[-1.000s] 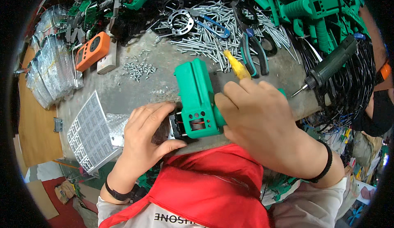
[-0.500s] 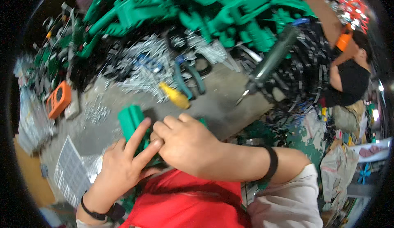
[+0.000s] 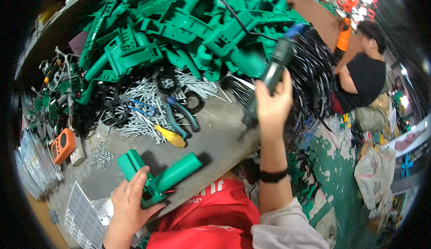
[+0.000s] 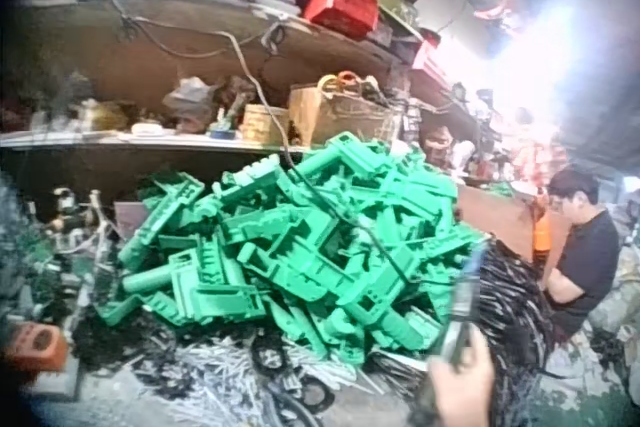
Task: Assembling a green plastic hand tool by connecting wires to a circuit board and securing the plastic casing with screws.
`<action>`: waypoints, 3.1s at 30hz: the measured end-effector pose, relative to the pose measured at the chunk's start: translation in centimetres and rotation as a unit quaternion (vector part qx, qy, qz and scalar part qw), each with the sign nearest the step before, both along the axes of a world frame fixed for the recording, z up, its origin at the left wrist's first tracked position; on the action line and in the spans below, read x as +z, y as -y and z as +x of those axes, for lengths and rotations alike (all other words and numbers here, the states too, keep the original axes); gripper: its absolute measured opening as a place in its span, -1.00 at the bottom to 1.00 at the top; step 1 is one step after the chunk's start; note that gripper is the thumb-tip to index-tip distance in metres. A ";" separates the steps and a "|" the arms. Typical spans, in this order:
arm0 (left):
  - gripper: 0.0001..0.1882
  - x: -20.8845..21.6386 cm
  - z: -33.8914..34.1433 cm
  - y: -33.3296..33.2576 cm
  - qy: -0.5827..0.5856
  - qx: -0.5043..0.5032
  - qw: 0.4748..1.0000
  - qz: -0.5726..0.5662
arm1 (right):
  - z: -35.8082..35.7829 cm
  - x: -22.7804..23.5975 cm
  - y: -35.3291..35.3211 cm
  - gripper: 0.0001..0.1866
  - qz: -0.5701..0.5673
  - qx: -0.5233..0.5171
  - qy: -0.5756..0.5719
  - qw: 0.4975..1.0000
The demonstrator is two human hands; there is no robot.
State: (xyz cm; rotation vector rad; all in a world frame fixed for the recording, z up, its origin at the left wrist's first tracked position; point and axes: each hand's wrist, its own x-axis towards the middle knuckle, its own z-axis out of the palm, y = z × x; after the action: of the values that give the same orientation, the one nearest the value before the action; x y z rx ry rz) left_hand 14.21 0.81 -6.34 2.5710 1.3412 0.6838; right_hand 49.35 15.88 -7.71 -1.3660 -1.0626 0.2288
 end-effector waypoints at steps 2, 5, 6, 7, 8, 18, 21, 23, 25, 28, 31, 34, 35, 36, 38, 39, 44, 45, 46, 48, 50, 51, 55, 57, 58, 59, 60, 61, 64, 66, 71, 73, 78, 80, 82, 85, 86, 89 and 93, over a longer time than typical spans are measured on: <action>-0.07 -0.3 0.3 0.0 0.006 0.016 0.999 -0.031 | -0.7 2.3 1.7 -0.42 0.042 0.149 -0.203 0.967; 0.01 -0.3 0.3 -0.1 0.030 0.010 0.999 -0.021 | -5.9 7.7 5.0 -0.41 -0.029 0.341 -0.407 0.847; 0.01 -0.4 0.1 -0.2 0.016 0.016 0.999 -0.038 | -6.7 8.9 4.9 -0.46 -0.052 0.369 -0.519 0.769; 0.02 -0.4 -0.1 -0.1 0.028 0.019 0.999 -0.037 | -7.6 8.3 5.0 -0.49 -0.043 0.406 -0.540 0.736; 0.02 -0.4 0.2 -0.6 0.044 0.016 0.998 -0.030 | -8.1 7.9 4.9 -0.53 -0.028 0.440 -0.555 0.706; 0.12 -1.0 0.0 -0.8 0.063 0.010 0.998 -0.023 | -11.3 3.0 5.0 -0.56 0.008 0.394 -0.564 0.726; 0.10 -1.2 -0.2 -0.7 0.060 0.011 0.998 -0.017 | -11.5 2.6 5.1 -0.57 0.009 0.410 -0.585 0.700; 0.08 -1.0 -0.1 -0.7 0.054 0.007 0.998 -0.009 | -11.3 2.6 5.1 -0.56 0.003 0.394 -0.599 0.697; 0.06 -1.2 -0.2 -0.7 0.045 0.008 0.999 -0.002 | -11.4 2.4 4.9 -0.54 -0.005 0.380 -0.616 0.690; 0.00 -1.6 -0.2 -0.8 0.059 0.010 0.998 0.003 | -11.3 2.4 4.7 -0.53 -0.015 0.362 -0.612 0.703; -0.06 -1.7 -0.1 -1.0 0.071 0.004 0.997 0.020 | -10.9 2.1 4.5 -0.52 -0.006 0.366 -0.599 0.713; 0.19 -0.8 -0.2 -0.8 0.039 -0.008 0.998 -0.038 | -11.2 1.9 4.3 -0.52 -0.012 0.371 -0.617 0.693; 0.19 -0.8 -0.3 -0.8 0.039 -0.006 0.998 -0.040 | -11.3 1.8 4.3 -0.52 -0.015 0.371 -0.618 0.693; 0.19 -0.8 -0.3 -0.8 0.037 -0.008 0.999 -0.039 | -11.3 1.7 4.3 -0.52 -0.012 0.369 -0.621 0.691; 0.19 -0.8 -0.2 -0.8 0.036 -0.009 0.999 -0.039 | -11.2 1.6 4.3 -0.52 -0.012 0.366 -0.624 0.690; 0.19 -0.9 -0.2 -0.8 0.036 -0.011 0.999 -0.031 | -11.0 1.3 4.3 -0.52 -0.007 0.378 -0.635 0.674; -0.27 -1.8 0.2 -1.0 0.075 0.012 0.996 0.046 | -11.5 1.1 4.5 -0.61 0.019 0.401 -0.639 0.657; -0.26 -1.8 0.1 -1.0 0.071 0.012 0.996 0.049 | -11.5 1.0 4.4 -0.61 0.014 0.408 -0.637 0.654; -0.25 -1.8 0.1 -0.9 0.067 0.012 0.996 0.052 | -11.5 0.9 4.4 -0.61 0.009 0.415 -0.636 0.651; -0.22 -1.9 0.1 -0.9 0.071 0.010 0.997 0.042 | -11.5 0.7 4.3 -0.60 0.005 0.413 -0.639 0.649; -0.18 -2.1 0.1 -0.9 0.074 0.009 0.997 0.030 | -11.6 0.4 4.2 -0.60 -0.001 0.411 -0.643 0.647; -0.14 -1.9 0.0 -0.9 0.070 0.010 0.997 0.038 | -11.7 0.5 4.2 -0.60 -0.003 0.417 -0.642 0.643; 0.06 -1.0 -0.2 -0.8 0.048 -0.004 0.999 0.009 | -11.9 0.7 4.1 -0.60 -0.011 0.415 -0.644 0.643; 0.21 -0.8 -0.3 -0.7 0.035 -0.019 0.999 -0.028 | -12.0 0.9 4.2 -0.59 -0.013 0.410 -0.646 0.643; 0.22 -0.9 -0.2 -0.7 0.039 -0.018 0.999 -0.026 | -12.0 1.1 4.2 -0.60 -0.017 0.405 -0.643 0.650; 0.22 -0.9 -0.2 -0.8 0.044 -0.016 0.999 -0.025 | -12.0 1.4 4.2 -0.60 -0.020 0.400 -0.639 0.657; 0.22 -0.9 -0.2 -0.8 0.045 -0.019 0.998 -0.029 | -12.1 1.4 4.2 -0.60 -0.021 0.396 -0.640 0.658; 0.22 -0.9 -0.3 -0.7 0.040 -0.017 0.999 -0.027 | -12.1 1.4 4.2 -0.60 -0.027 0.393 -0.639 0.661; 0.22 -0.7 -0.3 -0.8 0.035 -0.016 0.999 -0.030 | -12.3 1.6 4.1 -0.61 -0.034 0.384 -0.635 0.670; 0.22 -0.7 -0.3 -0.7 0.032 -0.013 0.999 -0.033 | -12.5 1.7 4.1 -0.61 -0.035 0.383 -0.633 0.672; 0.18 -0.6 -0.4 -0.7 0.054 0.000 0.997 -0.063 | -12.9 1.6 3.8 -0.61 -0.036 0.356 -0.630 0.689; 0.18 -1.2 -0.4 -1.0 0.067 0.004 0.995 -0.070 | -12.4 1.3 3.6 -0.61 -0.033 0.368 -0.631 0.683; 0.20 -0.9 -0.4 -0.2 0.077 0.029 0.993 -0.089 | -10.4 2.2 5.7 -0.64 0.031 0.420 -0.621 0.661; 0.21 -0.7 -0.2 -0.2 0.066 0.040 0.994 -0.082 | -9.7 2.0 6.6 -0.67 0.015 0.420 -0.599 0.681; 0.08 -1.1 -0.2 -0.4 0.101 0.034 0.993 -0.050 | -9.3 1.5 7.4 -0.55 0.008 0.416 -0.602 0.682; 0.11 -1.2 -0.3 -0.4 0.097 0.032 0.994 -0.040 | -9.8 1.4 7.6 -0.56 0.015 0.404 -0.610 0.682; 0.11 -1.3 -0.4 -0.3 0.094 0.033 0.994 -0.039 | -10.0 1.4 7.7 -0.56 0.016 0.406 -0.611 0.679; 0.13 -1.3 -0.5 -0.3 0.111 0.025 0.993 -0.031 | -10.4 1.0 7.8 -0.64 0.025 0.418 -0.602 0.680; 0.02 -0.4 -1.7 1.4 0.121 0.103 0.987 -0.032 | -10.1 0.6 7.8 -0.58 0.020 0.394 -0.632 0.667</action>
State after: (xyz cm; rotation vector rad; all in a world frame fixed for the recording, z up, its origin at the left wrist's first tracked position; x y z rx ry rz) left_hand 12.56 -0.63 -6.71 2.2335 1.5294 0.9360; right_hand 39.29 8.05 -7.14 -0.3118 -0.3192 1.5388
